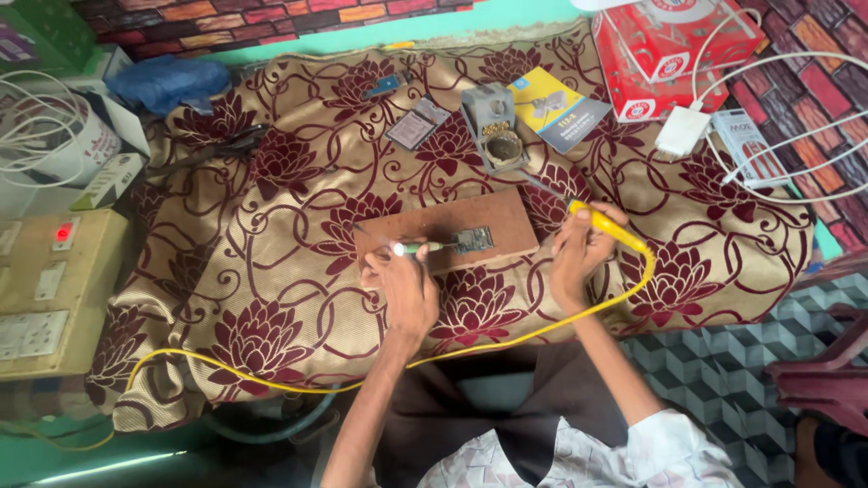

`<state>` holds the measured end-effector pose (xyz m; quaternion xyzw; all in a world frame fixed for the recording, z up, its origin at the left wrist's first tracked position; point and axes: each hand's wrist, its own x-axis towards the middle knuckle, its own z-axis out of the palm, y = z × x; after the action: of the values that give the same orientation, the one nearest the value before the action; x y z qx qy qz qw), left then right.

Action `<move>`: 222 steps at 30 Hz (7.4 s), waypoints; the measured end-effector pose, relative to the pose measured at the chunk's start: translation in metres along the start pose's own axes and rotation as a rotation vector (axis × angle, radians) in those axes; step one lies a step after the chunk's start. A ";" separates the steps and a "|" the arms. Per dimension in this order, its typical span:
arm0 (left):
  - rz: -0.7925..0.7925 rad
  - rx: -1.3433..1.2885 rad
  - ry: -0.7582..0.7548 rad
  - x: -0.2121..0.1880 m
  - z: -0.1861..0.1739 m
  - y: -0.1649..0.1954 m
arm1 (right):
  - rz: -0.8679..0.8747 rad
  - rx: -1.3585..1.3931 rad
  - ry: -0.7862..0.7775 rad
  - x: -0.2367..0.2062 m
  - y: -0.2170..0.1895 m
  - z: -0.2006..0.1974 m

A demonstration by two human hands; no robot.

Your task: The person uses a soldering iron and a green-handled tool to work on a small circuit board placed on a wooden block. They repeatedly apply the soldering iron to various points on the board while holding the tool in the other hand.

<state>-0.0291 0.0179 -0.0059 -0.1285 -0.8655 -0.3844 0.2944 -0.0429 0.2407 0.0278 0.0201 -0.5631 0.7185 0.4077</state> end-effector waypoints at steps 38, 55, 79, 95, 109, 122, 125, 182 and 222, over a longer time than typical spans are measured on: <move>-0.131 0.029 -0.055 0.011 -0.003 -0.001 | 0.016 -0.231 -0.300 0.052 0.002 0.028; -0.093 0.052 -0.027 0.007 0.014 -0.003 | 0.417 0.226 -0.091 -0.006 0.022 -0.035; -0.109 0.079 -0.084 0.020 0.054 -0.023 | 0.202 -0.068 -0.202 -0.006 0.075 -0.057; -0.173 0.111 -0.126 0.015 0.058 -0.032 | 0.234 -0.032 -0.194 -0.017 0.091 -0.066; -0.075 0.130 -0.060 0.006 0.042 -0.034 | 0.234 -0.013 -0.204 -0.026 0.081 -0.057; -0.080 0.091 -0.046 0.003 0.035 -0.028 | 0.139 -0.055 -0.391 -0.032 0.067 -0.054; -0.087 0.098 -0.051 0.003 0.036 -0.028 | 0.134 -0.041 -0.385 -0.031 0.065 -0.054; -0.083 0.149 -0.044 0.012 0.033 -0.020 | -0.117 -0.188 -0.475 -0.036 0.047 -0.054; -0.133 0.135 0.014 0.016 0.038 -0.023 | -0.082 -0.166 -0.601 -0.032 0.055 -0.062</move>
<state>-0.0674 0.0311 -0.0300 -0.0479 -0.8940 -0.3446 0.2825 -0.0285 0.2721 -0.0539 0.2209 -0.7138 0.6150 0.2520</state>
